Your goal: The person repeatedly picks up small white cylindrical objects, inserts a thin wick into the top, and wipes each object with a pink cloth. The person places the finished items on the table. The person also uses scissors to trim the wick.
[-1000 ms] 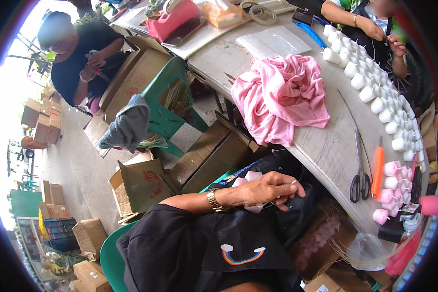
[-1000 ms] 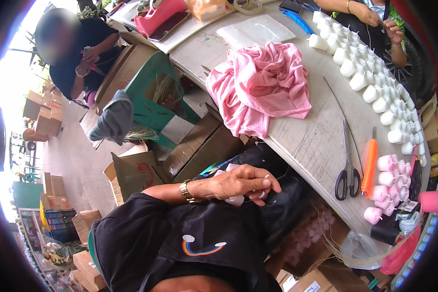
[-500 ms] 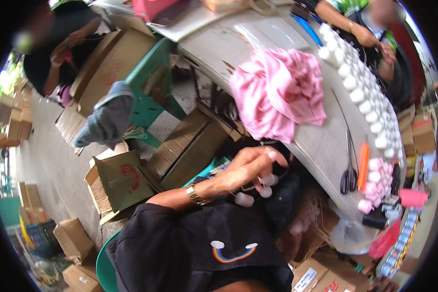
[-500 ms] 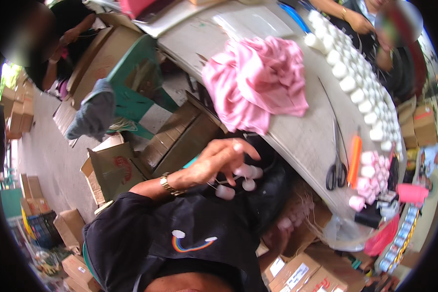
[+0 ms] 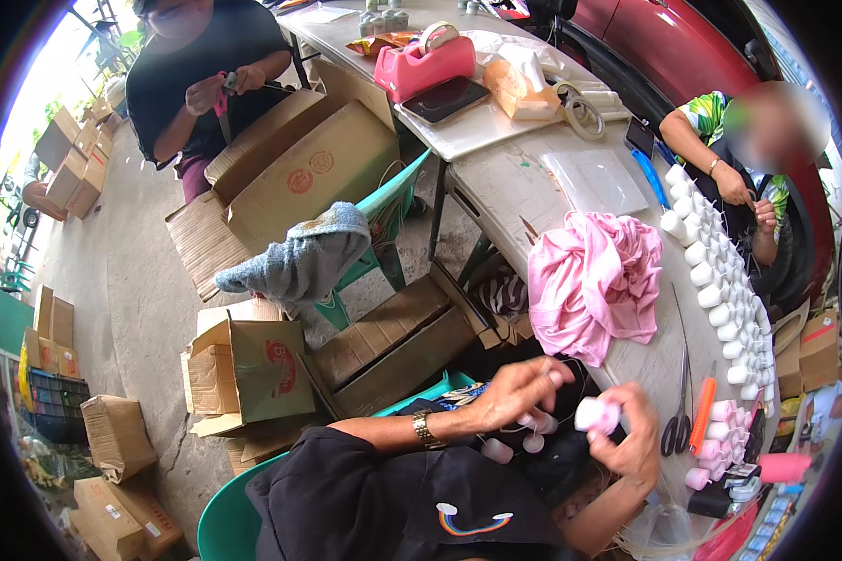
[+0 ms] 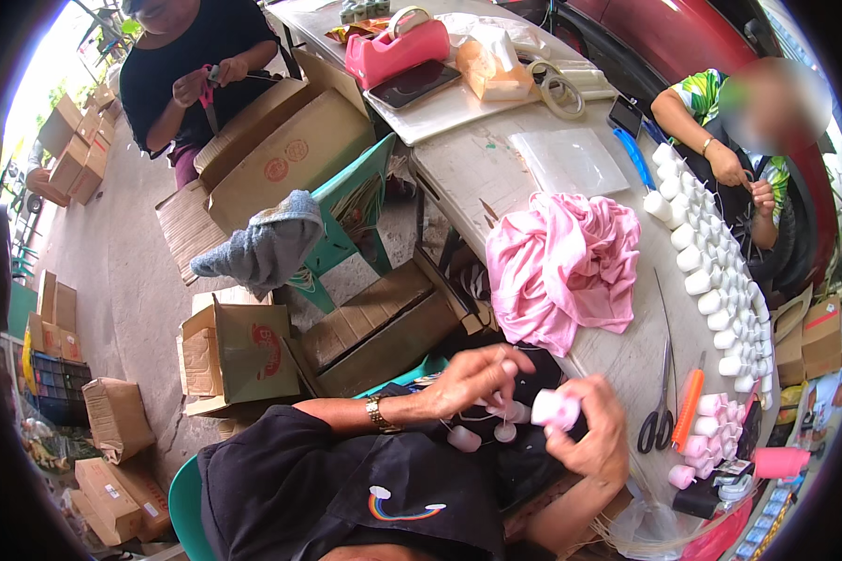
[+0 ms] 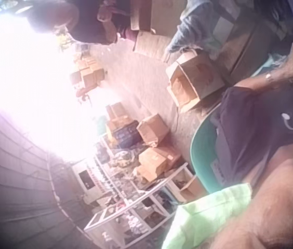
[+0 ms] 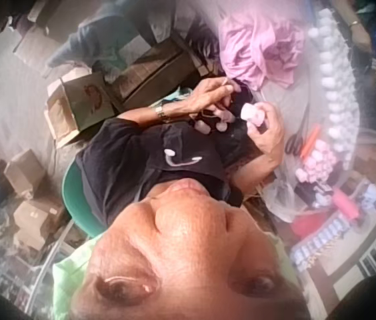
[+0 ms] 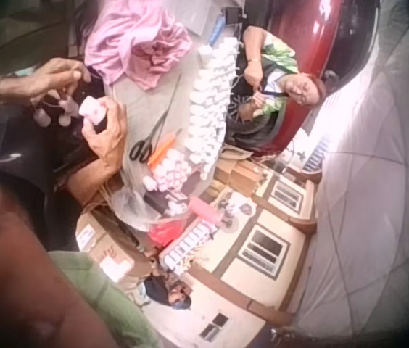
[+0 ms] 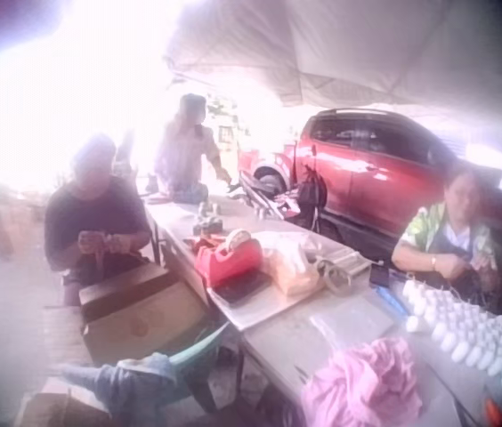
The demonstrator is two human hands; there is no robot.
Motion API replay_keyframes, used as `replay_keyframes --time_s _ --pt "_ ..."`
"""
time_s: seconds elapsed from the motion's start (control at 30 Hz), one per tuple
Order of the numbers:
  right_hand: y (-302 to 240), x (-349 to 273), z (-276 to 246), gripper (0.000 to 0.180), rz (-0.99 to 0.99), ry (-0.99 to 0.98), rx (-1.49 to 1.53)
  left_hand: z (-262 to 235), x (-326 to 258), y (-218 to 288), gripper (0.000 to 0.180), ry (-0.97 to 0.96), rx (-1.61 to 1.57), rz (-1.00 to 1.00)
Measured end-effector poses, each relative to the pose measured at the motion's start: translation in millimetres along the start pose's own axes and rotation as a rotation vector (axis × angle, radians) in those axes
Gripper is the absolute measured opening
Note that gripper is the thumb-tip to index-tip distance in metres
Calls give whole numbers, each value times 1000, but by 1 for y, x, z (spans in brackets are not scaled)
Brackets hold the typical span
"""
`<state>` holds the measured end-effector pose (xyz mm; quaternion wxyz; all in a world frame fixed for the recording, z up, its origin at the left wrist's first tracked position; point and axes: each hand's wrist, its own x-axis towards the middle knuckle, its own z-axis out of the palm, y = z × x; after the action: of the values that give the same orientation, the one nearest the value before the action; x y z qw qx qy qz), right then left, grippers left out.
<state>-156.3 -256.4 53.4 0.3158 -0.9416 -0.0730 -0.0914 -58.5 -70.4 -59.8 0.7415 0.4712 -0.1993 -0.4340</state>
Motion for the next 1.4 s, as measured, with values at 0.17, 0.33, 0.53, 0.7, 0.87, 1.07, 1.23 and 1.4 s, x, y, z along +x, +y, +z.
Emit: replay_keyframes --time_s 0.17,0.33,0.53,0.7,0.87,1.07,1.23,1.4 --pt "11 50 -9 43 -3 141 -119 -12 8 0 35 182 -184 158" --pt "24 73 21 39 -2 101 -260 -8 12 -5 33 135 -246 144" --pt "1 47 -7 39 93 81 468 -10 17 7 32 184 -260 124" --pt "-32 22 -16 47 -273 -385 439 -5 29 -5 37 259 -458 97" --pt "-23 26 -15 42 30 -35 272 -17 36 -31 44 -171 -774 138" --pt "-14 26 -3 37 222 101 -64 -25 35 -44 62 -132 -720 -46" --pt "-17 37 -3 38 197 165 -253 -21 39 -39 82 -187 -665 0" --pt "-22 47 9 50 -60 -43 -252 -10 34 -30 80 -324 -595 -27"
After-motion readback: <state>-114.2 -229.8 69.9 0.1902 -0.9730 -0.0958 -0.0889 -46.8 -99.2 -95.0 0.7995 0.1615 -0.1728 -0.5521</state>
